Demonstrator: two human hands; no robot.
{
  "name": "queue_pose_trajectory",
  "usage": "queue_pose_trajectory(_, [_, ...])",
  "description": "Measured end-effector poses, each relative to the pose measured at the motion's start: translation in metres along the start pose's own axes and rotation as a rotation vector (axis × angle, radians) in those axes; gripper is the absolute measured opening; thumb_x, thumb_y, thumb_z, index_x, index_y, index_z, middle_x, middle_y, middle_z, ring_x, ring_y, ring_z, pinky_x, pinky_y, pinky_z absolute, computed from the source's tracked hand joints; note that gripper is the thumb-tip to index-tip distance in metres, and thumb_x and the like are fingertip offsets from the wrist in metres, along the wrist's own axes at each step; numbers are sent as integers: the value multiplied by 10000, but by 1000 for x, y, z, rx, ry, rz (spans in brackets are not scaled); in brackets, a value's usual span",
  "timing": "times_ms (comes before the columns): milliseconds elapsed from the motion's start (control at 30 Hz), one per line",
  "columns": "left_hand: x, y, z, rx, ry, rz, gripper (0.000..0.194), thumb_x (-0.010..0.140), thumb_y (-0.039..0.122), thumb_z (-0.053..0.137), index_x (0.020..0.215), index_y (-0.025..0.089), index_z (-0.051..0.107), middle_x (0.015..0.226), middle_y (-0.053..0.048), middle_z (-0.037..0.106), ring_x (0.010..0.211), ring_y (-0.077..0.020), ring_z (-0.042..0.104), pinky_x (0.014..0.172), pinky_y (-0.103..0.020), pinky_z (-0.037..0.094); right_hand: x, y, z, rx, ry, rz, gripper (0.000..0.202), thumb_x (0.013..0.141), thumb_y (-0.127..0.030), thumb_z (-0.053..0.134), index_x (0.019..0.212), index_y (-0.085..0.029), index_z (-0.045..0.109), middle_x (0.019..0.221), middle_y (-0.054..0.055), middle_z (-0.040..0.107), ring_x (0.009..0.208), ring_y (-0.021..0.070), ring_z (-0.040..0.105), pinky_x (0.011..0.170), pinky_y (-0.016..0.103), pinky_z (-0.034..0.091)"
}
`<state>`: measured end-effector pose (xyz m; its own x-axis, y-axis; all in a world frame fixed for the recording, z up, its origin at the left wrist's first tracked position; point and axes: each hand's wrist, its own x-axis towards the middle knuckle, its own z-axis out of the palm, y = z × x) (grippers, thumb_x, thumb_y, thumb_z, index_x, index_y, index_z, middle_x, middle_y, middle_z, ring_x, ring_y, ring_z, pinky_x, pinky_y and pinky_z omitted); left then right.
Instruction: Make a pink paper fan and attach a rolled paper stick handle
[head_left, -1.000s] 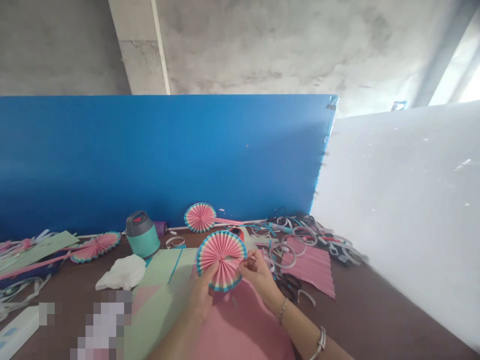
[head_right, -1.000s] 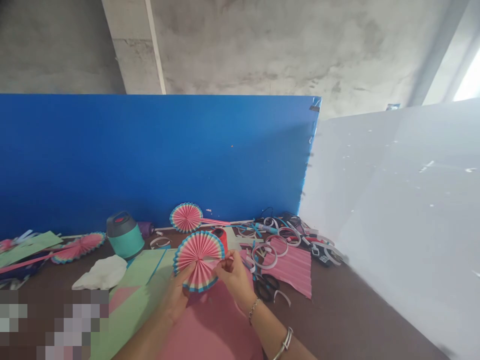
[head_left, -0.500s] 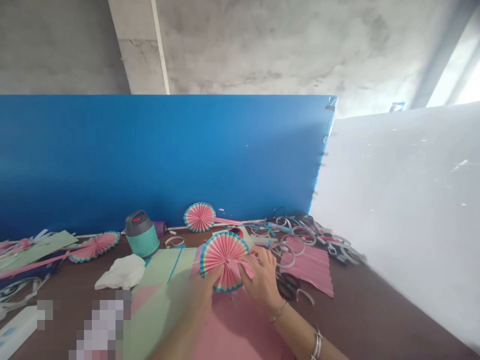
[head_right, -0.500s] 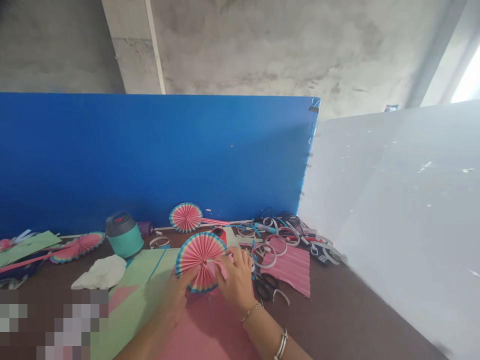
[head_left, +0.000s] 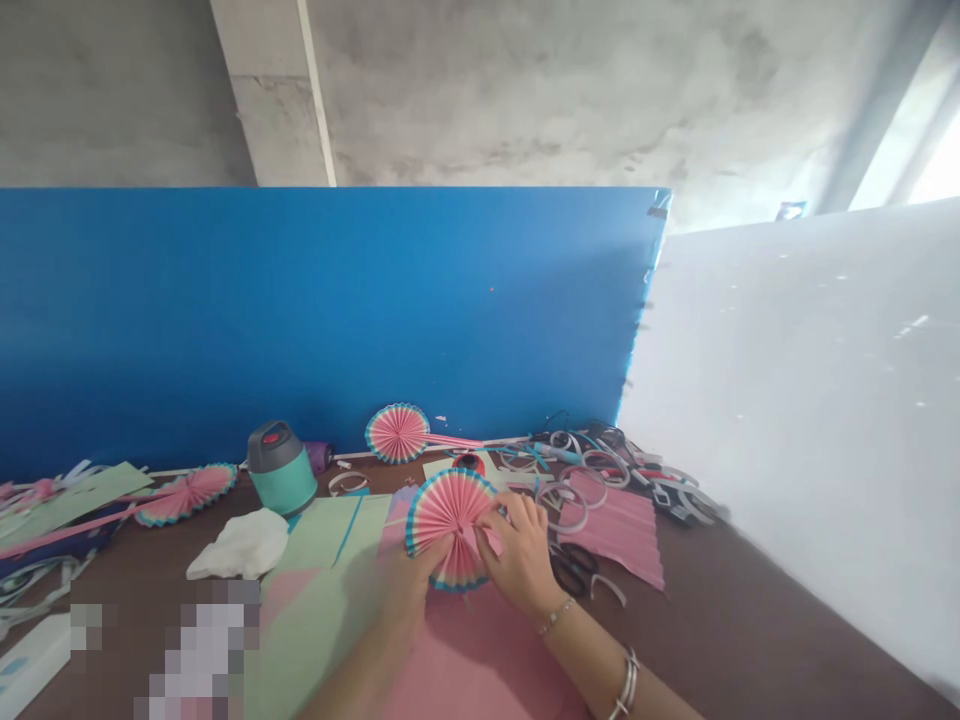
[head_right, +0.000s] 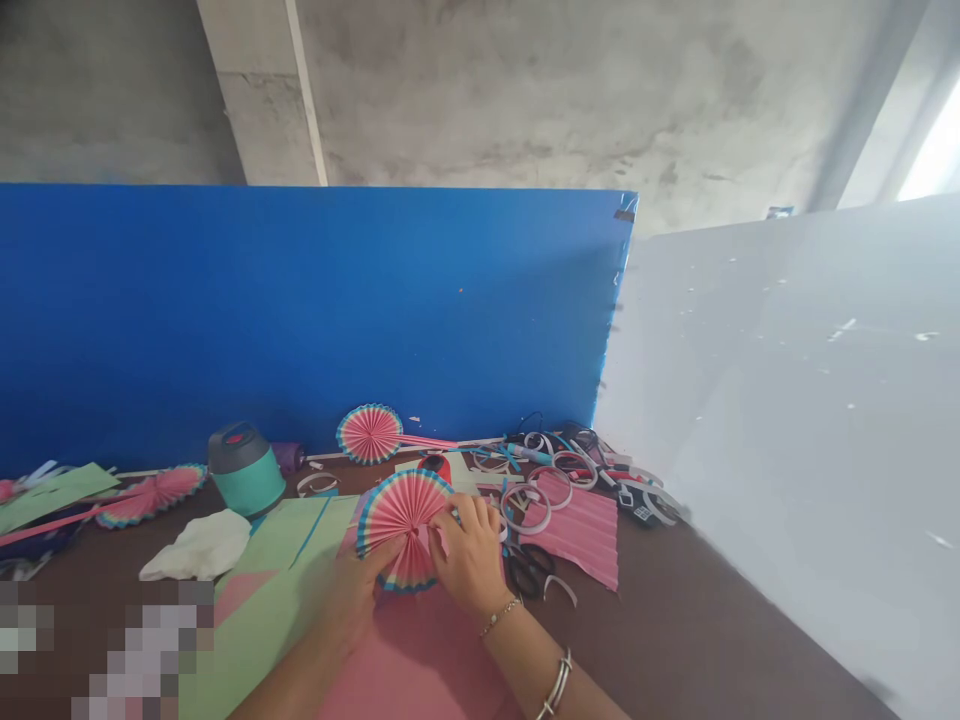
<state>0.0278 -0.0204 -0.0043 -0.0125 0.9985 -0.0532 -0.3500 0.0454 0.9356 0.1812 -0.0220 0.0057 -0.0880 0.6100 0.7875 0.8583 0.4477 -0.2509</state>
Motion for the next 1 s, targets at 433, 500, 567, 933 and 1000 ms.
queue_pose_trajectory(433, [-2,2,6,-69,166,1,383,523,281,819,862,145,702,801,-67,739,766,-251,685,700,-335,530,-5,-10,4,163,-86,-12,110,753,-108,532,695,-195,564,815,31,524,775,175,439,687,295,320])
queue_pose_trajectory(500, [-3,4,9,-78,178,-1,367,520,278,817,842,145,700,793,-57,737,744,-238,683,678,-321,530,-6,-11,6,173,-82,-9,108,748,-105,536,694,-195,563,814,29,521,769,174,438,683,293,319])
queue_pose_trajectory(567, [-4,6,11,-88,179,-17,357,514,279,817,821,138,703,780,-56,736,732,-231,681,666,-307,527,-7,-11,7,190,-69,-4,109,751,-103,535,700,-193,568,818,29,523,767,174,437,679,292,316])
queue_pose_trajectory(933, [-6,5,12,-226,1,-97,374,541,268,817,881,149,715,860,-77,745,857,-266,681,770,-356,527,-3,-14,-1,147,-50,63,76,769,-160,559,751,-203,620,837,33,545,801,187,448,719,319,298])
queue_pose_trajectory(1000, [-7,3,14,-252,-40,-93,381,537,266,825,881,143,717,912,-86,740,933,-271,662,844,-363,504,-3,-14,-1,131,-27,72,77,756,-156,566,758,-207,624,844,29,551,798,184,449,720,320,292])
